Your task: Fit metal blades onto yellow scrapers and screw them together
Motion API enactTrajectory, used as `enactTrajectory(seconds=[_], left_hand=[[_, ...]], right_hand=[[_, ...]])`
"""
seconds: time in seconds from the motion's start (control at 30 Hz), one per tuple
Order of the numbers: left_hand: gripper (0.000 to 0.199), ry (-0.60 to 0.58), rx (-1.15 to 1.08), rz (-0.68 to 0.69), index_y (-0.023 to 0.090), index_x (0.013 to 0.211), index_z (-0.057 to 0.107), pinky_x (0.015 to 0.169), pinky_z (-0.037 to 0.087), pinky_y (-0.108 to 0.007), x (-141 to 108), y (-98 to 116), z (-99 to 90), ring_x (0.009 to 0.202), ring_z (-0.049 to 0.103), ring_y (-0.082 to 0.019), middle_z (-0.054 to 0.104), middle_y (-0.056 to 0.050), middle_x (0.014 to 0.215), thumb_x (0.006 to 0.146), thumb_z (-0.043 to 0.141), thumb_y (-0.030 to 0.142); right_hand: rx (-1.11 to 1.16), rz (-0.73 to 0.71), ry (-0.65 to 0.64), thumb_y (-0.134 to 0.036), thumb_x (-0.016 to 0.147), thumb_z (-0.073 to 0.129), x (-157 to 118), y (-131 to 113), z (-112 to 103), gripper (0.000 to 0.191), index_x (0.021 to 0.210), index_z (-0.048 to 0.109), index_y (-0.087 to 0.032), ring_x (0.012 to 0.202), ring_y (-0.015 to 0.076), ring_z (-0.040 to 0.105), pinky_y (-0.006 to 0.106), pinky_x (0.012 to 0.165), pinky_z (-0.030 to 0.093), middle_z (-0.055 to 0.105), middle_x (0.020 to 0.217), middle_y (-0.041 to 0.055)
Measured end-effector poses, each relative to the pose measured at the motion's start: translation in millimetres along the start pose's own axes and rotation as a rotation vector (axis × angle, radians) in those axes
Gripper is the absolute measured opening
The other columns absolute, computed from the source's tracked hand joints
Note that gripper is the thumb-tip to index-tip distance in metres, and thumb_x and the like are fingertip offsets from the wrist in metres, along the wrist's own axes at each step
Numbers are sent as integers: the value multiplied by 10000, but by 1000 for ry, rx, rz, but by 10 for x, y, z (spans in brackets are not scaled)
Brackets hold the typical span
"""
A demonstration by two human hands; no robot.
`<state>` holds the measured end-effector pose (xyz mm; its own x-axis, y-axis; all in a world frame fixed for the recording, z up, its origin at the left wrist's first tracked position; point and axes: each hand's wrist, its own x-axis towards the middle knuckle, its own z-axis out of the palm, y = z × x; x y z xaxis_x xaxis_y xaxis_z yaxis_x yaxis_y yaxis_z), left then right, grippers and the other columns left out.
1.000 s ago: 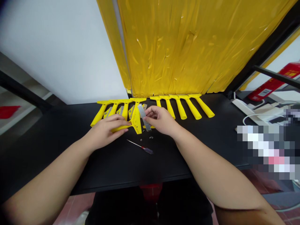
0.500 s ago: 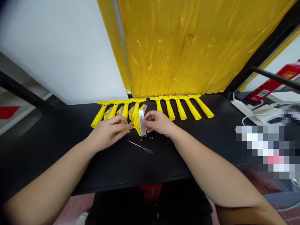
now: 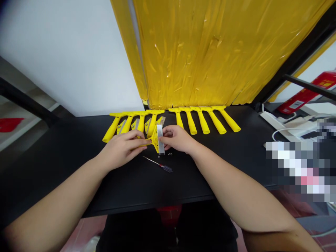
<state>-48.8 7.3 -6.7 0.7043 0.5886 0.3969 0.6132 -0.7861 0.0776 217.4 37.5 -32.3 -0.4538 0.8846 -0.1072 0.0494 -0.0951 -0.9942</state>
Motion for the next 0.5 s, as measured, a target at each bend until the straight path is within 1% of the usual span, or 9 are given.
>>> enactTrajectory(seconds=[0.17,0.3,0.43,0.5], left_hand=[[248,-28,-2,-34,308,1238,780,686,511,-277,-6,-23,-13,810,675,-141,711,-47,1184,1054,614,318],[259,-50,0,-72,316,1254,777,697,509,-288,-5,-48,-35,852,690,-163,707,-44,1169,1054,613,328],[260,-67,0,-95,318,1247,782,692,504,-283,-3,-61,-47,863,691,-166,705,-43,1152,1054,609,336],[264,-70,-4,-99,321,1256,778,693,505,-281,-4,-64,-46,857,689,-162,703,-44,1158,1053,610,335]], right_hand=[[9,36,6,-256,823,881,-27,-48,-17,195,899,709,-204,630,155,729,275,560,665,738,722,11],[58,36,55,-214,840,840,-41,-91,-37,180,950,697,-209,649,154,726,292,581,663,747,797,17],[84,34,66,-191,824,824,-45,-107,-47,205,930,652,-220,641,150,706,313,615,664,711,765,-7],[99,17,75,-165,817,807,-48,-112,-44,211,917,631,-226,676,155,715,324,650,673,703,773,-13]])
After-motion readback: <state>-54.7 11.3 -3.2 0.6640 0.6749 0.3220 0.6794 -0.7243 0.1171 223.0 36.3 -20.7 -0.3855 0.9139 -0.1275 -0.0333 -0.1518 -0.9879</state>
